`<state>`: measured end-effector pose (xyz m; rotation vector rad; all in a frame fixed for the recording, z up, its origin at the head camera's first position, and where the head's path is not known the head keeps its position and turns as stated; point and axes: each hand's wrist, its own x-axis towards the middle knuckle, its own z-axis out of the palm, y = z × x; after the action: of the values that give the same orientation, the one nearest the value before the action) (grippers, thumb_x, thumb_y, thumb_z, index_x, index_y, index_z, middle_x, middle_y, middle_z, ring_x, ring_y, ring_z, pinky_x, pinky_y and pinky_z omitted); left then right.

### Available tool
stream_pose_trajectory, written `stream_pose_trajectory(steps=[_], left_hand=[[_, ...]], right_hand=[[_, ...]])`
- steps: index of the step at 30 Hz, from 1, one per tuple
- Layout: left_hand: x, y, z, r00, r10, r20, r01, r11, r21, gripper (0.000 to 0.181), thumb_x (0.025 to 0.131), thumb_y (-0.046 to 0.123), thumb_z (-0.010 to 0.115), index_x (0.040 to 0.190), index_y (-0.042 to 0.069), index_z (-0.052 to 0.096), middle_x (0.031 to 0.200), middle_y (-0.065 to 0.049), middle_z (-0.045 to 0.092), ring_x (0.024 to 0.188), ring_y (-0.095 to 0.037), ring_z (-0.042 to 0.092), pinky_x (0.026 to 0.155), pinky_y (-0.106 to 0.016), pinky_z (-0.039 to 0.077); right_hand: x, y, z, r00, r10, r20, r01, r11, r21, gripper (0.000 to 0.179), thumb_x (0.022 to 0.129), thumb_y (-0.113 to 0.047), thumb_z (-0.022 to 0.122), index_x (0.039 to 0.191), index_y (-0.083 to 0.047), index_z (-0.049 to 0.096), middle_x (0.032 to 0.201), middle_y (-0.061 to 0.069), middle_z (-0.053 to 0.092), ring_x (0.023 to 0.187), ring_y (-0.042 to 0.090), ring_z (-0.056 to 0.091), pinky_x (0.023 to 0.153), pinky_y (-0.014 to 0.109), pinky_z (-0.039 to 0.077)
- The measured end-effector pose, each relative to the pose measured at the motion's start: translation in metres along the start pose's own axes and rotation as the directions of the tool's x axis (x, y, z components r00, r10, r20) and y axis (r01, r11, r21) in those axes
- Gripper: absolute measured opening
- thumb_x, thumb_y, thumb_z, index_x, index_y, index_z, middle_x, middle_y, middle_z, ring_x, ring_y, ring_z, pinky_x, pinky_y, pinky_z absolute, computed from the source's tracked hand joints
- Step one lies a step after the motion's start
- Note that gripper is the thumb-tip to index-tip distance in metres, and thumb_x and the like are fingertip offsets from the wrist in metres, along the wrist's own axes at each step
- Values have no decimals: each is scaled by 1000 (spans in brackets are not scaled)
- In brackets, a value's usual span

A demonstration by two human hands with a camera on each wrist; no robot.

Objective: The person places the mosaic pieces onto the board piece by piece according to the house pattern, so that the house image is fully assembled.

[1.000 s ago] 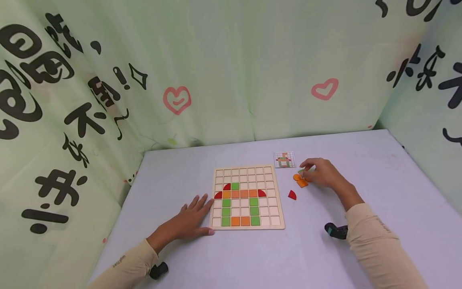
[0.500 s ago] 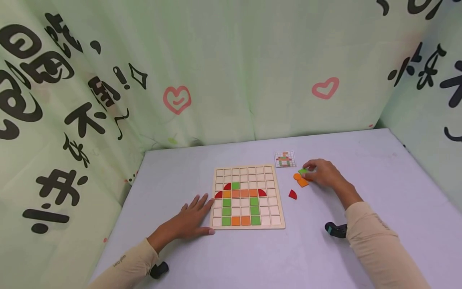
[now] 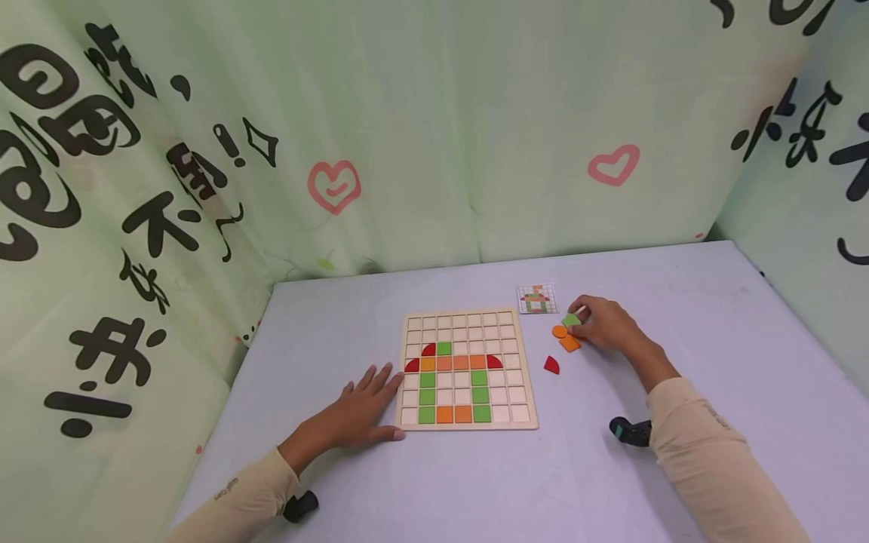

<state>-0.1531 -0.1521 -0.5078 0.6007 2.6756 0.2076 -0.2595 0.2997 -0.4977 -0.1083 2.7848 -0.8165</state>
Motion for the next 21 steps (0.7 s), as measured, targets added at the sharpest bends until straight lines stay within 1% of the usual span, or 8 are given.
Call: stream_pose_trajectory(steps=[5,8,13,16,21], left_hand=[[1,-1,1,1000,1,1,-1,1000,12,102,86,69,63,162,21,17,170,-10,13,156,-39,11,116,-67,24],[1,-1,2,1000,2,1,-2,1000,9,102,86,69,63,162,20,17,170,-10,13,155,-40,11,116,-68,24],[1,-1,0,1000,-2,-5,2,1000,7,101,85,68,64,162,20,18,170,-10,14,155,-40,10,116,-68,23],[1,0,0,1000,-6,-9,6,1000,5,101,85,68,64,162,20,19,169,-10,14,155,-39,10,116,-69,23],[1,0,1,1000,-9,-5,9,1000,4,101,85,68,64,162,21,19,170,-10,13,156,-39,10,116,-68,22]], right_hand=[[-3,-3,-1,999,-33,-26,34,999,15,34,93,-15,71,121,1,58,104,24,62,90,32,56,73,33,51],[-5,-7,-2,998,-54,-26,55,998,39,34,94,-14,69,123,0,59,103,22,63,86,28,58,69,28,50],[-7,-16,-3,995,-93,-31,95,992,78,33,95,-10,67,124,1,59,103,21,63,77,22,59,63,26,51],[-6,-20,-3,993,-110,-33,112,990,89,33,94,-10,68,124,1,59,102,20,63,77,21,59,62,25,52],[-6,-26,-1,991,-130,-15,131,984,124,37,95,-13,69,128,0,60,104,18,63,79,21,59,62,25,53]])
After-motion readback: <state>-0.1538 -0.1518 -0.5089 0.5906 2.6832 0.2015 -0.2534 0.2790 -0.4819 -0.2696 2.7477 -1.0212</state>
